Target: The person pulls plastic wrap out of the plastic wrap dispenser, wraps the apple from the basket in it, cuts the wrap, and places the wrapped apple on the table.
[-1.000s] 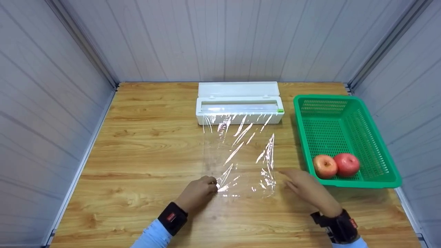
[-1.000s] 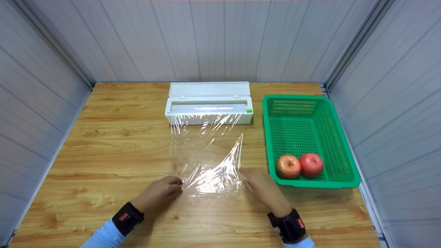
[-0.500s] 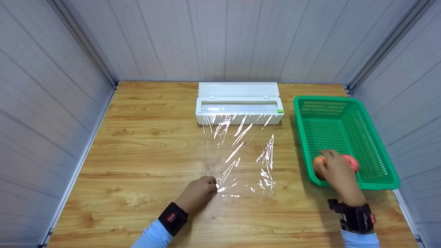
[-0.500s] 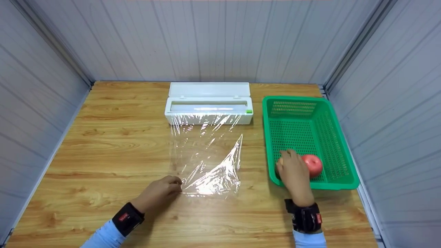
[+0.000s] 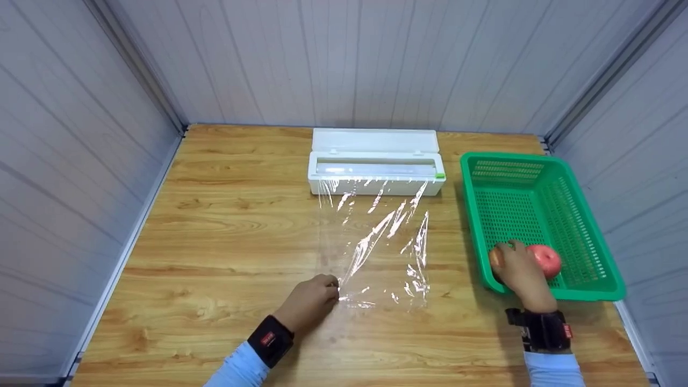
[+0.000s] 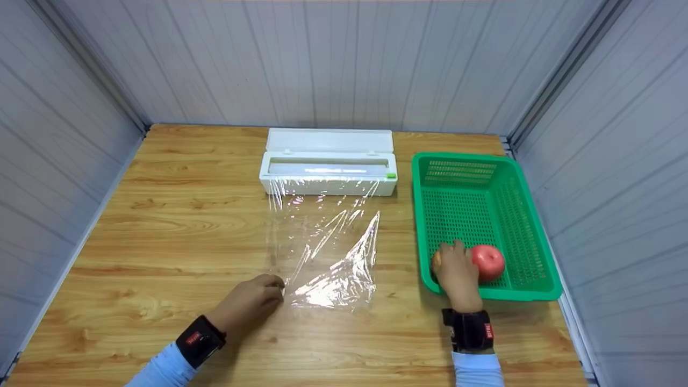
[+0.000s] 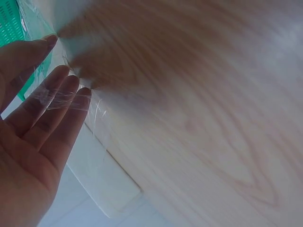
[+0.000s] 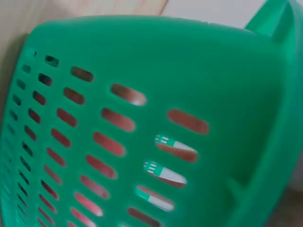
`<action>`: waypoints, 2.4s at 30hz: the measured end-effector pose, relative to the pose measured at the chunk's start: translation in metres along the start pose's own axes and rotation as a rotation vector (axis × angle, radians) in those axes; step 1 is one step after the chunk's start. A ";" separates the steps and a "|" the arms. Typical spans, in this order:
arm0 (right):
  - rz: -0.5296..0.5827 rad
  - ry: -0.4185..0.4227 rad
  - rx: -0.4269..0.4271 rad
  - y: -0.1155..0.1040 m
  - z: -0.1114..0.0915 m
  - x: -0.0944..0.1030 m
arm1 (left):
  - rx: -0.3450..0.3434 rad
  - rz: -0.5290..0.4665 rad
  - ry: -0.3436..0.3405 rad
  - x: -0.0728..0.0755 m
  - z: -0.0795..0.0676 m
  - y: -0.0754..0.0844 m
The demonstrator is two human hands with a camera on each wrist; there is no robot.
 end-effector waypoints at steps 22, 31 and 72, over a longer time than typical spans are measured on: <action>0.052 -0.070 0.014 0.009 0.010 -0.010 | 0.009 0.014 0.012 -0.002 -0.001 0.001; 0.028 0.044 -0.009 0.005 -0.002 0.021 | 0.013 0.013 0.028 -0.003 -0.002 0.002; 0.017 0.077 0.448 -0.200 -0.001 -0.014 | 0.087 -0.029 0.048 -0.005 -0.001 0.003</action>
Point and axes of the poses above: each hand's wrist, its own z-axis towards the middle knuckle, its own x-axis out of the back of the hand, y = z × x, the point moved 4 cm from there along z, towards the middle knuckle, and after that the axes turned 12 degrees about -z, right-handed, at the moved point
